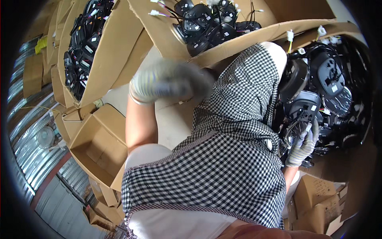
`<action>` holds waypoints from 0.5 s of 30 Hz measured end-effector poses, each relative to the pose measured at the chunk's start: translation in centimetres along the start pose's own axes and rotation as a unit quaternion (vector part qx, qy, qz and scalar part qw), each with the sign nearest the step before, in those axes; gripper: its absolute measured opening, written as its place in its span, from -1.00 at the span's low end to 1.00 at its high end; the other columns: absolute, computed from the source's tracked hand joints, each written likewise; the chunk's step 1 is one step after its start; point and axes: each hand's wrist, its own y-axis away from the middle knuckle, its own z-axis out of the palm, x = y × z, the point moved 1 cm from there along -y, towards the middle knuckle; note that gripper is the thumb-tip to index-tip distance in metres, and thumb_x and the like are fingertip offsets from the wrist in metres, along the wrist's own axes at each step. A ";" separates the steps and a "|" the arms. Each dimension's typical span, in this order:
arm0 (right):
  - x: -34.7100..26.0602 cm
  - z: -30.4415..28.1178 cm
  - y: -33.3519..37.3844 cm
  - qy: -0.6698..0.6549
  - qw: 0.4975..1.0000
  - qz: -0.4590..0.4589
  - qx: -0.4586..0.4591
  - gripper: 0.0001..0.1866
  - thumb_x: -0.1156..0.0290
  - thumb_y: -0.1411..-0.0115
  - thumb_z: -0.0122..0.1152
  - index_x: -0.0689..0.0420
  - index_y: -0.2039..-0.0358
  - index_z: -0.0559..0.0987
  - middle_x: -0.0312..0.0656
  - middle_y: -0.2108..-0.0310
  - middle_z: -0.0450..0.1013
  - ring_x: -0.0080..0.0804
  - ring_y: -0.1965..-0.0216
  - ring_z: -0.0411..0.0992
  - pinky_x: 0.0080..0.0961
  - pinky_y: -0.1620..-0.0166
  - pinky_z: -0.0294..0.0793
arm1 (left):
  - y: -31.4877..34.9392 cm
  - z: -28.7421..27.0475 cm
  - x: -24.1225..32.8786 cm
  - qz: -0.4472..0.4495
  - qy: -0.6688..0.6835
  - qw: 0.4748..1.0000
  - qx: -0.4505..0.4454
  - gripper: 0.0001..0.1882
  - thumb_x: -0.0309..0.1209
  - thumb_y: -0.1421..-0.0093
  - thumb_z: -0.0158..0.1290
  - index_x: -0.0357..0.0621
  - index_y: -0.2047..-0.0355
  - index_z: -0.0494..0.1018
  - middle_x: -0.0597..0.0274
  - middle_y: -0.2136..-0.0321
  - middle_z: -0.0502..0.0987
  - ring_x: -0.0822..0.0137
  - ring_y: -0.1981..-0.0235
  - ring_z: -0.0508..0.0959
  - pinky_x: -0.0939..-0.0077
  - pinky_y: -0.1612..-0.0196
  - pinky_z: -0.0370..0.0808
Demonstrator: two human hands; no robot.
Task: The person inspects digital instrument clusters and wiring harnesses in a manufacturing warehouse while wearing gloves.
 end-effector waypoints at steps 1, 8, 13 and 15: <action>-1.3 0.1 -0.8 0.057 0.997 -0.058 0.004 -0.68 0.28 -0.30 -0.06 0.27 0.22 0.56 0.06 -0.05 0.36 -0.05 0.05 0.39 -0.27 -0.03 0.33 | 0.5 1.1 -0.7 -0.075 0.069 0.995 -0.024 -0.65 -0.36 -0.22 -0.05 -0.50 0.20 0.48 -0.03 0.34 0.57 0.19 0.34 0.59 0.37 0.22 0.53; -9.2 4.9 -6.1 0.110 0.944 -0.282 -0.127 -0.85 0.32 -0.01 0.23 -0.02 0.35 0.59 -0.14 -0.11 0.32 0.10 -0.23 0.08 0.00 -0.15 0.12 | 13.3 3.6 -36.5 -0.519 -0.430 0.737 0.039 -0.57 -0.18 -0.28 -0.15 -0.20 -0.02 0.38 -0.02 0.23 0.58 0.05 0.19 0.58 0.28 0.14 0.49; -6.3 9.2 -6.2 0.288 0.927 -0.229 -0.076 -0.84 0.24 -0.13 0.12 -0.01 0.52 0.44 -0.38 -0.08 0.36 -0.11 -0.20 0.14 0.17 -0.23 -0.13 | 13.9 6.4 -45.3 -0.526 -0.423 0.736 0.040 -0.55 -0.12 -0.25 -0.14 -0.14 -0.03 0.39 -0.12 0.13 0.52 -0.09 0.06 0.49 0.19 0.05 0.42; -5.1 9.0 -5.8 0.269 0.932 -0.239 -0.041 -0.83 0.28 -0.17 0.11 0.00 0.51 0.40 -0.34 -0.06 0.37 -0.11 -0.14 0.20 0.18 -0.18 0.02 | 12.4 4.3 -45.8 -0.515 -0.401 0.756 0.048 -0.55 -0.12 -0.25 -0.14 -0.13 -0.03 0.39 -0.13 0.13 0.52 -0.09 0.06 0.49 0.19 0.05 0.42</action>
